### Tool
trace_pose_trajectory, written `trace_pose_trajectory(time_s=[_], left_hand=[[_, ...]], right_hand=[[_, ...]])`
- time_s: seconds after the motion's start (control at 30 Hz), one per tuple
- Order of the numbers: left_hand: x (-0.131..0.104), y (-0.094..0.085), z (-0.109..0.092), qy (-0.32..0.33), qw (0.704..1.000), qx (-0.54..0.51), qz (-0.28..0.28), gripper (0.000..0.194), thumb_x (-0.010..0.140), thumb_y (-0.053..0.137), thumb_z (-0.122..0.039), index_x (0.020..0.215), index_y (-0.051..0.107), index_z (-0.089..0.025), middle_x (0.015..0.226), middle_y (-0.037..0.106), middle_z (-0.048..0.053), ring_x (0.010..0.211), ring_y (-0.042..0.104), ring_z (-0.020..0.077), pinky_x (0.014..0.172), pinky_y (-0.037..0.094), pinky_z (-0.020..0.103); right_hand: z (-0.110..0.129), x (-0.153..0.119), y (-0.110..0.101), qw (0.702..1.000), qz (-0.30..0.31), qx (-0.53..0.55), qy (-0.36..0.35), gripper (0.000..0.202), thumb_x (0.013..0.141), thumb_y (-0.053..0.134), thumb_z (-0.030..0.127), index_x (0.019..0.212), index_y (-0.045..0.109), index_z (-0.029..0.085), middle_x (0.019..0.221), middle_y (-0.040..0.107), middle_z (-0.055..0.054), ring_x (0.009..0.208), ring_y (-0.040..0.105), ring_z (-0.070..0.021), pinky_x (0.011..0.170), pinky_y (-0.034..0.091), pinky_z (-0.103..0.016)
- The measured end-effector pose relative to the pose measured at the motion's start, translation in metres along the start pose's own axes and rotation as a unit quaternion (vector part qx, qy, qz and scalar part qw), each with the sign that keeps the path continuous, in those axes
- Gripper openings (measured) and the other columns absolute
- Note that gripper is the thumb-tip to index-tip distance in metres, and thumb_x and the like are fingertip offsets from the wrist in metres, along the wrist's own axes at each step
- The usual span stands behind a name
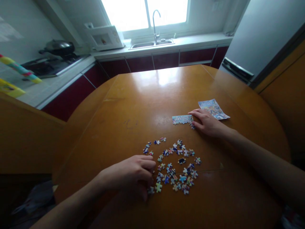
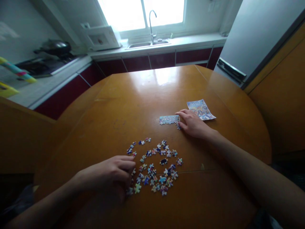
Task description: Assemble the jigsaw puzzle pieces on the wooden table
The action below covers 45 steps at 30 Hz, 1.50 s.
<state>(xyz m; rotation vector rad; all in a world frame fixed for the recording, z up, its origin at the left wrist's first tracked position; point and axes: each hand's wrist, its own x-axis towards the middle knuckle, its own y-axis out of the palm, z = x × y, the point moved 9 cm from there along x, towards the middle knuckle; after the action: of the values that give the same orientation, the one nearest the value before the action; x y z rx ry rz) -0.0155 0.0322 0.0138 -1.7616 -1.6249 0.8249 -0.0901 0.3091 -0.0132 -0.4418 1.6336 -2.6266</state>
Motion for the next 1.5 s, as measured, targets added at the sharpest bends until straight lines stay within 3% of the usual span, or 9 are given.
trace_pose_trajectory(time_s=[0.3, 0.73, 1.03, 1.5], left_hand=[[-0.015, -0.033, 0.028, -0.068, 0.992, -0.025, -0.105, 0.019, 0.097, 0.065, -0.035, 0.088, 0.072, -0.019, 0.087, 0.059, 0.004, 0.084, 0.052, 0.0159, 0.08, 0.041, 0.029], [-0.016, -0.037, 0.038, -0.092, 0.982, 0.024, -0.164, 0.013, 0.098, 0.06, -0.022, 0.098, 0.072, -0.019, 0.082, 0.055, 0.003, 0.08, 0.05, 0.0148, 0.073, 0.038, 0.026], [-0.014, -0.031, 0.036, -0.08, 0.986, 0.017, -0.145, 0.013, 0.097, 0.063, -0.028, 0.094, 0.072, -0.021, 0.084, 0.059, 0.004, 0.082, 0.053, 0.0161, 0.076, 0.043, 0.027], [-0.01, -0.023, 0.037, -0.071, 0.988, 0.003, -0.135, 0.01, 0.096, 0.063, -0.023, 0.098, 0.072, -0.021, 0.086, 0.059, 0.004, 0.082, 0.053, 0.0154, 0.076, 0.041, 0.028]], right_hand=[[0.002, 0.0, -0.001, 1.0, -0.002, -0.001, -0.001, 0.038, 0.093, 0.056, 0.03, 0.13, 0.062, 0.023, 0.129, 0.063, -0.013, 0.122, 0.056, -0.0344, 0.109, 0.043, -0.056], [0.0, 0.0, -0.001, 1.0, -0.01, 0.008, 0.001, 0.038, 0.091, 0.058, 0.028, 0.129, 0.064, 0.024, 0.127, 0.063, -0.013, 0.121, 0.057, -0.0342, 0.108, 0.044, -0.056], [-0.001, 0.0, -0.002, 1.0, -0.018, 0.016, -0.003, 0.038, 0.09, 0.059, 0.027, 0.127, 0.064, 0.022, 0.126, 0.064, -0.014, 0.12, 0.058, -0.0341, 0.107, 0.044, -0.056], [0.0, 0.0, -0.002, 1.0, -0.013, 0.011, -0.003, 0.038, 0.09, 0.059, 0.027, 0.128, 0.064, 0.023, 0.127, 0.063, -0.013, 0.122, 0.057, -0.0334, 0.109, 0.044, -0.055]])
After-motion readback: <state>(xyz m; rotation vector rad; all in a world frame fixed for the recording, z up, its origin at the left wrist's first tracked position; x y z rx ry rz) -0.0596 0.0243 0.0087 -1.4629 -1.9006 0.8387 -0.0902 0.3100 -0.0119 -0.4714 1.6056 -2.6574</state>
